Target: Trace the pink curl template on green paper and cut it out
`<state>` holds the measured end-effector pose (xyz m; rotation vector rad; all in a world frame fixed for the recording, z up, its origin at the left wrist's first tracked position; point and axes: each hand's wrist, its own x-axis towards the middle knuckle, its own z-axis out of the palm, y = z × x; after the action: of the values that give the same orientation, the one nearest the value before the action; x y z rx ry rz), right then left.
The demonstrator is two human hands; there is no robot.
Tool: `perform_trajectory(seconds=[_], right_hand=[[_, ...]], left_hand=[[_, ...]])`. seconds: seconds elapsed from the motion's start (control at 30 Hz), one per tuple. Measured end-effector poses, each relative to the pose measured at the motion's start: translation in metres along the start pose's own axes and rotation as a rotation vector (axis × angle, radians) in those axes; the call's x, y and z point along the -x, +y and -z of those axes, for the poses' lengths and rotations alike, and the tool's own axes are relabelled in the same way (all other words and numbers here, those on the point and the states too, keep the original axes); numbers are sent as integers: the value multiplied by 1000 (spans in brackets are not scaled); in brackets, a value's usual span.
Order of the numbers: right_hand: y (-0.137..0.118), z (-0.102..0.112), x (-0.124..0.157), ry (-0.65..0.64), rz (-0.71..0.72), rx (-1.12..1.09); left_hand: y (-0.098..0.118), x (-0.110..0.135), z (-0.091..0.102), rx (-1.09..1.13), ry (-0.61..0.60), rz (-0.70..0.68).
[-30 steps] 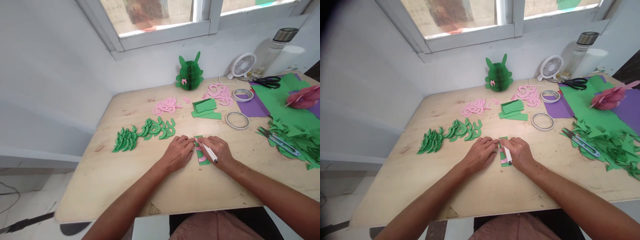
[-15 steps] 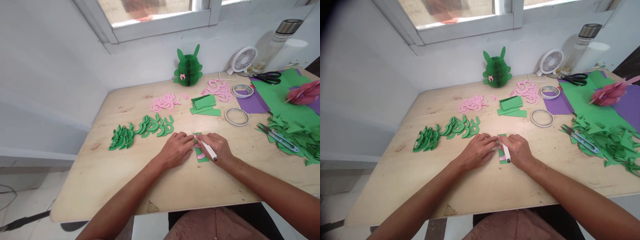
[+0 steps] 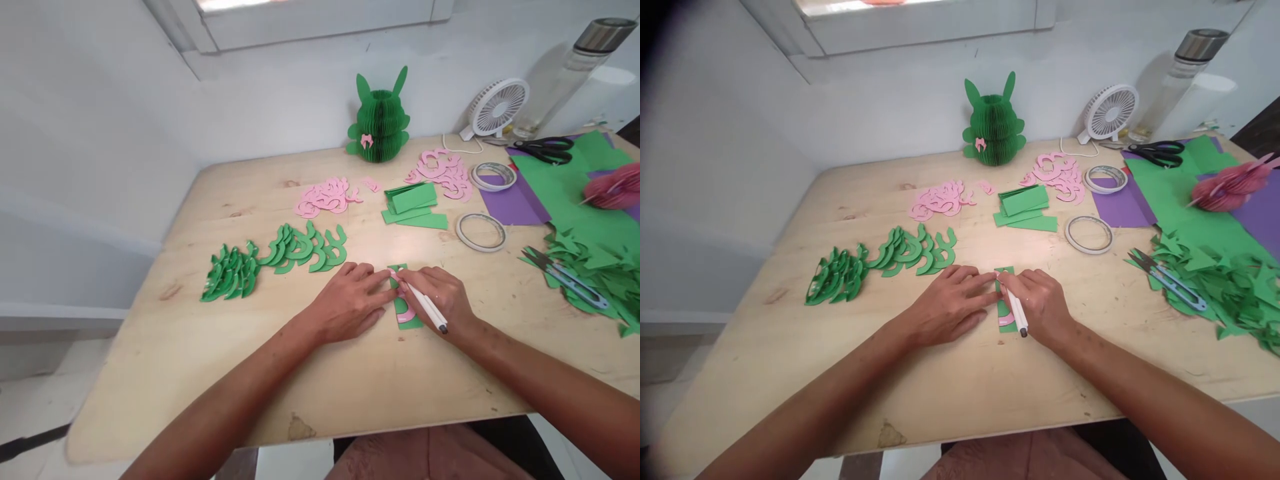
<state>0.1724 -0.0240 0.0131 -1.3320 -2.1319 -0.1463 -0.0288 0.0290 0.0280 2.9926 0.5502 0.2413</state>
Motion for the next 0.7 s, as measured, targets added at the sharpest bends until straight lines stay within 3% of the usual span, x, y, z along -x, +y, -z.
perform_trajectory(seconds=[0.53,0.63,0.7], right_hand=[[-1,1,-3,-61,-18,-47],[-1,1,-4,-59,-87,-127],[-2,3,-4,-47,-209,-246]], left_hand=[[-9,4,-5,91,18,-4],[-9,5,-7,108,32,11],[-10,5,-7,126,41,14]])
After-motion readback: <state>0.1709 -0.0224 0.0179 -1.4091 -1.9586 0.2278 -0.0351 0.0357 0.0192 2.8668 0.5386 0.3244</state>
